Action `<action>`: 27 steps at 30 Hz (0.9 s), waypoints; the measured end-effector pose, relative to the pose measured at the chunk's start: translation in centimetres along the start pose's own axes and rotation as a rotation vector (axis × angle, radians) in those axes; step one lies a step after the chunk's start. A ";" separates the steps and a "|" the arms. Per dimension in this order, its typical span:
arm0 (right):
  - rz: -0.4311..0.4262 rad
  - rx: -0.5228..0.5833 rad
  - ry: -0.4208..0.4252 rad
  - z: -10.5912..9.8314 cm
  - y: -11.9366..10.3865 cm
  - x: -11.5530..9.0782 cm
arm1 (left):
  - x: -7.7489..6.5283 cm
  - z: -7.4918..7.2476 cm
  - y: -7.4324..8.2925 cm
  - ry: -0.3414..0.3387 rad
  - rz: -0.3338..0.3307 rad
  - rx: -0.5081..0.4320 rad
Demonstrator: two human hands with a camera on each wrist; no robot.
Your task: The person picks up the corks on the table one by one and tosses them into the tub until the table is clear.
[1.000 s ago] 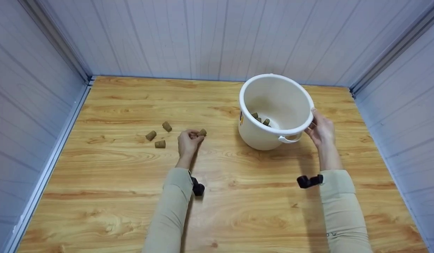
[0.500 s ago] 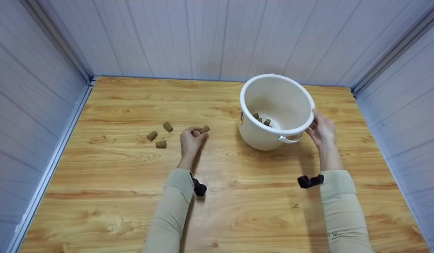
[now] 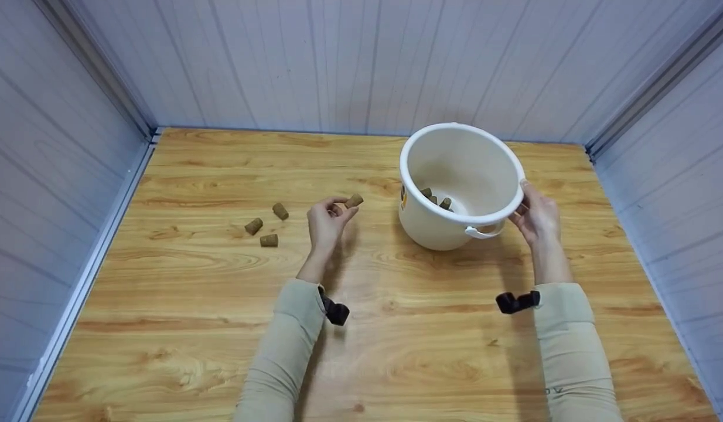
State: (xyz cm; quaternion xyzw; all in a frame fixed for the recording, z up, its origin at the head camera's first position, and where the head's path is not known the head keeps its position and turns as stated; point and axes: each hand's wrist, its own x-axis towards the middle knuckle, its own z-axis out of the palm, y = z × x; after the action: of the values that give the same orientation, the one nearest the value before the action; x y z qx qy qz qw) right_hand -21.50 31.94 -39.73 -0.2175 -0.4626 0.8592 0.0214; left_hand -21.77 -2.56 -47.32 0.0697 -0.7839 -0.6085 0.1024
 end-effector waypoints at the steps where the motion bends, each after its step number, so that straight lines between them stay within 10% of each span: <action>1: -0.003 -0.001 0.000 0.0 0.0 0.0 | 0.0 0.0 0.3 -0.002 0.008 -0.002; 27: -0.007 -0.022 -0.011 0.0 0.0 0.0 | -2.4 1.8 8.8 -0.151 0.312 -0.121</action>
State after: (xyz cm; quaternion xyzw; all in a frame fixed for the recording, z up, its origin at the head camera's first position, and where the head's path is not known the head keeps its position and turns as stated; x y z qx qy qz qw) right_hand -21.48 31.97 -39.75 -0.2116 -0.4729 0.8551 0.0193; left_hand -19.77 1.84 -39.44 -0.1051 -0.7525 -0.6348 0.1403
